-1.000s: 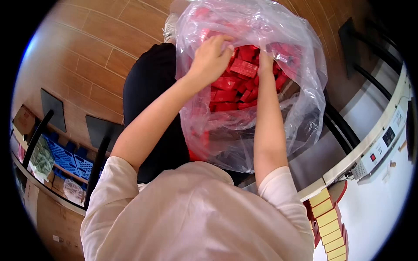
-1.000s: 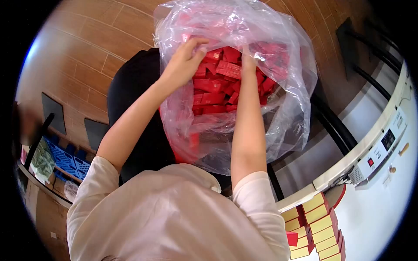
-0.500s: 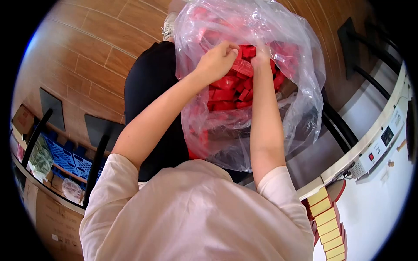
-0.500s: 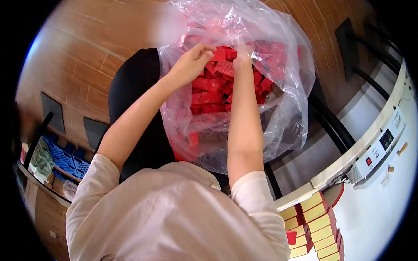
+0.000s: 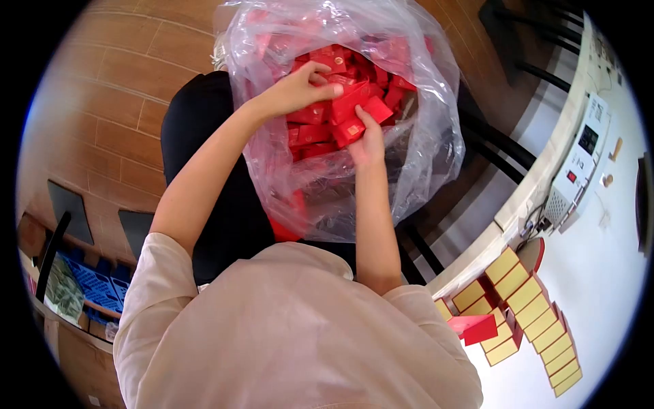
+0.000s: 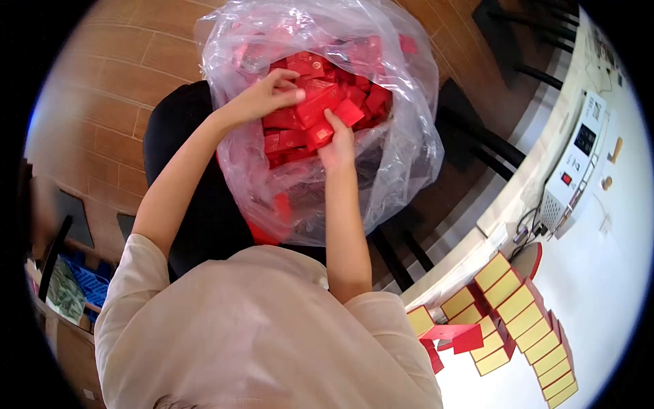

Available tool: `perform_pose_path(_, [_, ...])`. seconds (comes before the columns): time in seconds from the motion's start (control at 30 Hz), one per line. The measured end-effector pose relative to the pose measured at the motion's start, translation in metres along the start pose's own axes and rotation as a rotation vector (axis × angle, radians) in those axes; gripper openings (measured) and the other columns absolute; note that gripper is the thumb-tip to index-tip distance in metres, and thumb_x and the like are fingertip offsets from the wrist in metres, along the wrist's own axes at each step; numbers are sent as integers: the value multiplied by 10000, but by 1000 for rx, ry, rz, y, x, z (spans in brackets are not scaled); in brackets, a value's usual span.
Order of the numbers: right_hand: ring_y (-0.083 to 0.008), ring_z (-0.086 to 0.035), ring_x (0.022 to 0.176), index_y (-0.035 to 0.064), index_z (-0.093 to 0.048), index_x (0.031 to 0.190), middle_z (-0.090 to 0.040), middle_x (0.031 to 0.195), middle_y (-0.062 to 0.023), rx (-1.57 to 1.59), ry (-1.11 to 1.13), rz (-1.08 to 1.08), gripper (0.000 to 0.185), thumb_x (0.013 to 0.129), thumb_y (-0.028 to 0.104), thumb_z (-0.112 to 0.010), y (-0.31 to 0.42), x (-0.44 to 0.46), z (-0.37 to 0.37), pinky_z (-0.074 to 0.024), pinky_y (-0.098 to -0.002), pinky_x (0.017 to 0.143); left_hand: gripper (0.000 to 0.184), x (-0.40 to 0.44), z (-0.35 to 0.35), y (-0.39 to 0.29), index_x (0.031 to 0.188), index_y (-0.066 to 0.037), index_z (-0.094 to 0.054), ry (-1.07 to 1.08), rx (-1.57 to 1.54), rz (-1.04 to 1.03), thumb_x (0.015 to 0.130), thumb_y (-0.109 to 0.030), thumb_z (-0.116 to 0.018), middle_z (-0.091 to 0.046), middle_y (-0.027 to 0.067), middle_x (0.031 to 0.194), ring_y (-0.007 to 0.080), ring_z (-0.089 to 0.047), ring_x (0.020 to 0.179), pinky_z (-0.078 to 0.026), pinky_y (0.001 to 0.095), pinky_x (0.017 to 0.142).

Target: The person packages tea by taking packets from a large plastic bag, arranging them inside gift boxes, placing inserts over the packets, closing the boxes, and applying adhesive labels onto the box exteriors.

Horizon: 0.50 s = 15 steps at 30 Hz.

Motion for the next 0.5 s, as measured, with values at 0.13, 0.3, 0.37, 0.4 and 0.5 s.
perform_pose_path(0.13, [-242, -558, 1113, 33, -482, 1265, -569, 1207, -111, -92, 28, 124, 401, 876, 33, -582, 3, -32, -22, -457, -394, 960, 550, -23, -36, -24, 1286, -57, -452, 204, 160, -157, 851, -307, -676, -572, 127, 1158, 181, -558, 1040, -425, 316, 928])
perform_pose_path(0.3, [-229, -543, 1136, 76, -460, 1322, -537, 1270, -105, -115, 34, 148, 461, 880, 23, -580, 28, -42, -27, -452, -383, 963, 498, -17, -27, -15, 1237, -12, -502, 183, 239, -166, 842, -268, -665, -628, 180, 1093, 263, -612, 1022, -454, 340, 872])
perform_pose_path(0.37, [-206, -567, 1073, 63, -484, 1282, -584, 1177, -91, -389, 24, 124, 439, 863, 1, -602, 33, -40, -21, -464, -345, 916, 512, -20, -35, -8, 1255, -22, -508, 290, 237, -90, 835, -262, -673, -638, 164, 1082, 251, -614, 1014, -455, 329, 878])
perform_pose_path(0.4, [-206, -567, 1073, 63, -484, 1282, -584, 1177, -91, -392, 23, 126, 439, 863, 1, -602, 32, -40, -18, -464, -345, 916, 512, -20, -35, -11, 1255, -22, -508, 290, 234, -93, 835, -262, -673, -638, 164, 1082, 251, -614, 1014, -455, 329, 878])
perform_pose_path(0.5, [-191, -584, 1014, 48, -510, 1224, -591, 1147, -91, -667, -30, 244, 382, 858, -19, -596, 42, -42, -20, -476, -327, 879, 522, -22, -32, -28, 1307, -73, -484, 269, 249, -157, 858, -264, -668, -591, 96, 1145, 158, -556, 1015, -437, 302, 886])
Point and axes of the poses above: each hand's wrist, its own x-axis towards the middle knuckle, its own z-axis out of the back of the hand, y = z × x, the point moved 10 cm from there along x, towards the middle knuckle
